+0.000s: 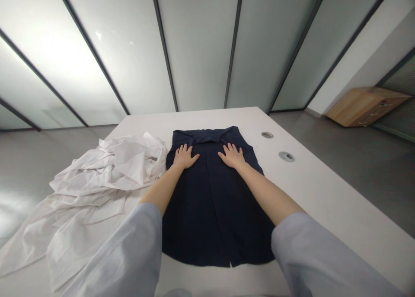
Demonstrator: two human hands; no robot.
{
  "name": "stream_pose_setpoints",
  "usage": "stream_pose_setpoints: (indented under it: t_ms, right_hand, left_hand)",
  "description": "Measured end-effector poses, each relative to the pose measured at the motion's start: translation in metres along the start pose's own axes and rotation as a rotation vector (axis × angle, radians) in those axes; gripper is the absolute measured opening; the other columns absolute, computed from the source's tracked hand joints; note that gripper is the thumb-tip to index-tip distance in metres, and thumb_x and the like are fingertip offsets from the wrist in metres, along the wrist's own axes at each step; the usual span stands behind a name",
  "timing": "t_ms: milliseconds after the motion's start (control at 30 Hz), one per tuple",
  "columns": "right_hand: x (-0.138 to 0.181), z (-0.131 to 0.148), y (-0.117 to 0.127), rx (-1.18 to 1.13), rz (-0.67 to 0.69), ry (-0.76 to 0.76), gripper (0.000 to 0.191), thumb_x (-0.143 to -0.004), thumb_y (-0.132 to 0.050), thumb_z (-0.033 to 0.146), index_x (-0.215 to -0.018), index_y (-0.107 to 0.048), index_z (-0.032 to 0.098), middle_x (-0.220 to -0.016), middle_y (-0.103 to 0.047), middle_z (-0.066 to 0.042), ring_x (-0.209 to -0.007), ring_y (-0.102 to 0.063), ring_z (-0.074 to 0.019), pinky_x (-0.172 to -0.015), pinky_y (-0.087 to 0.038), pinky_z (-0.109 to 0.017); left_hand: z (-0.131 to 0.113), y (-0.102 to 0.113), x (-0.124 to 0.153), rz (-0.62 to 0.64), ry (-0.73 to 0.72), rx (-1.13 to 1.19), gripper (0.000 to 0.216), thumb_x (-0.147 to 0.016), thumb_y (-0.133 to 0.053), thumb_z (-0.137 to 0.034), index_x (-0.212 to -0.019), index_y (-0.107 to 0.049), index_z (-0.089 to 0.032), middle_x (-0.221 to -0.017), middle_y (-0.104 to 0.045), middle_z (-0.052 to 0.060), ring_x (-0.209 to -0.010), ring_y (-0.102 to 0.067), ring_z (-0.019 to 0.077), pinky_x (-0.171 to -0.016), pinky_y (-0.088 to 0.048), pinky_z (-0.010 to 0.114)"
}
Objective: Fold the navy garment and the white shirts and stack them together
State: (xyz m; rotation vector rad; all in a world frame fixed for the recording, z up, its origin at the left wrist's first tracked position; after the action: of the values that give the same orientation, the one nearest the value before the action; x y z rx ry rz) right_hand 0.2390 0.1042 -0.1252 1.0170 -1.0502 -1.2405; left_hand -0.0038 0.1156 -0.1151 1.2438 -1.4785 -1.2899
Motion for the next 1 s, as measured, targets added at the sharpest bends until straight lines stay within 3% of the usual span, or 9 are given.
stream_pose_setpoints:
  t_ms: [200, 367, 500, 733, 1000]
  right_hand:
    - [0.002, 0.004, 0.005, 0.004, -0.120, 0.047, 0.063, -0.095, -0.033, 0.048, -0.147, -0.036, 0.012, -0.156, -0.031, -0.017, -0.145, -0.022, -0.0317, -0.116, -0.014, -0.053]
    - [0.012, 0.002, 0.010, 0.047, -0.094, 0.118, 0.060, -0.094, -0.038, 0.045, -0.145, -0.039, 0.013, -0.153, -0.037, -0.016, -0.142, -0.029, -0.0310, -0.115, -0.019, -0.049]
    - [0.029, -0.001, 0.017, 0.086, -0.061, 0.146, 0.061, -0.093, -0.042, 0.050, -0.144, -0.043, 0.016, -0.155, -0.034, -0.015, -0.143, -0.027, -0.0319, -0.115, -0.020, -0.048]
    - [0.066, 0.006, -0.004, 0.028, 0.061, 0.021, 0.082, -0.089, -0.029, 0.072, -0.151, -0.033, 0.019, -0.160, -0.020, -0.018, -0.145, -0.014, -0.0410, -0.112, -0.010, -0.063]
    - [0.054, 0.007, -0.009, 0.034, 0.039, -0.001, 0.084, -0.090, -0.023, 0.073, -0.154, -0.025, 0.020, -0.161, -0.014, -0.017, -0.147, -0.008, -0.0400, -0.113, -0.007, -0.064]
  left_hand:
    - [-0.007, 0.013, 0.010, -0.181, -0.046, 0.023, 0.062, -0.090, -0.045, -0.046, -0.145, -0.039, -0.017, -0.148, -0.042, 0.016, -0.136, -0.038, 0.0307, -0.112, -0.028, 0.039]
    - [-0.005, 0.016, 0.023, -0.092, -0.104, 0.012, 0.043, -0.091, -0.043, -0.036, -0.129, -0.057, -0.019, -0.137, -0.054, 0.013, -0.129, -0.046, 0.0273, -0.109, -0.033, 0.037]
    - [-0.009, 0.017, 0.040, -0.010, -0.122, 0.031, 0.050, -0.089, -0.048, -0.038, -0.135, -0.052, -0.019, -0.146, -0.047, 0.013, -0.136, -0.040, 0.0278, -0.113, -0.029, 0.038]
    - [-0.031, -0.001, 0.085, 0.097, 0.076, 0.006, 0.079, -0.087, -0.038, -0.064, -0.151, -0.030, -0.018, -0.159, -0.022, 0.017, -0.147, -0.015, 0.0371, -0.115, -0.018, 0.055]
    - [-0.033, -0.010, 0.067, 0.045, 0.079, -0.012, 0.081, -0.088, -0.028, -0.069, -0.152, -0.031, -0.019, -0.160, -0.022, 0.014, -0.147, -0.014, 0.0369, -0.117, -0.013, 0.055]
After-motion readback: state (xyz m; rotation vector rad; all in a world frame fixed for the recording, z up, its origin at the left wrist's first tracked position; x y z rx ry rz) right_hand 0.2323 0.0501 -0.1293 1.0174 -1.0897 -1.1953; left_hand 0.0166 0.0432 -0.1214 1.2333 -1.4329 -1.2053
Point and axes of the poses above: each hand's wrist, its own x-axis away from the middle knuckle, its own y-axis out of the back of the hand, z = x × y, the point moved 4 cm from there along -x, towards the middle knuckle
